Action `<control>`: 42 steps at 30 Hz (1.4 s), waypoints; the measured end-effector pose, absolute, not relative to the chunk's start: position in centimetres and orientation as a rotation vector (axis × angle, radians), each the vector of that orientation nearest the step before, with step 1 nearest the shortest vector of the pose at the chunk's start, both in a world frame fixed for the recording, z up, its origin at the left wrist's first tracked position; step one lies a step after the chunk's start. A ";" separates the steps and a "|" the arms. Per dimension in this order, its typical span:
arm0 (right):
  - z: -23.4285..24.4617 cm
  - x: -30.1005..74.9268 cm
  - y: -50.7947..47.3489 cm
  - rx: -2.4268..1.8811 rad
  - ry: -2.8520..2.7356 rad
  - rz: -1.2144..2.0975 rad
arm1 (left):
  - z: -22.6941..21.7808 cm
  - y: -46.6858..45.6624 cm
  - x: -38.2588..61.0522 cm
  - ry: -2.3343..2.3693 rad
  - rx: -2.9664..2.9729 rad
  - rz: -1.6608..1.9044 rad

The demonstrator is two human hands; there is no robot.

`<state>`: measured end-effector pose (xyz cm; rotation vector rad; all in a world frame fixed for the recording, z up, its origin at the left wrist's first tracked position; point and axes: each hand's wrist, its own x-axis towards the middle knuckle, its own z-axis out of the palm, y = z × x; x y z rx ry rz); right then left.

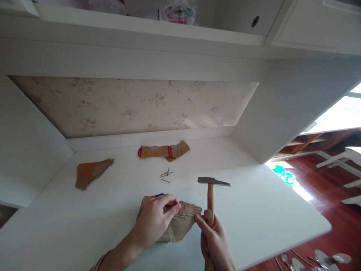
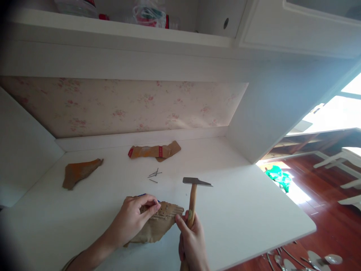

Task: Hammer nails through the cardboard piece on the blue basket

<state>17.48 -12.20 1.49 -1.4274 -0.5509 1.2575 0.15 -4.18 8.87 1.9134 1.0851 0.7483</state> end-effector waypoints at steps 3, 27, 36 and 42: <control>1.3 17.6 -12.1 -1.436 -0.559 1.266 | 8.7 -4.0 0.8 1.067 1.925 0.732; 1.5 18.1 -11.5 -1.416 -0.584 1.240 | 6.3 -3.2 2.0 1.108 2.039 0.788; 4.3 18.2 -13.0 -1.469 -0.432 1.208 | 6.1 -3.5 2.1 1.045 2.133 0.798; 4.3 18.3 -15.5 -1.410 -0.670 1.191 | 6.0 -3.5 2.3 1.007 2.237 0.802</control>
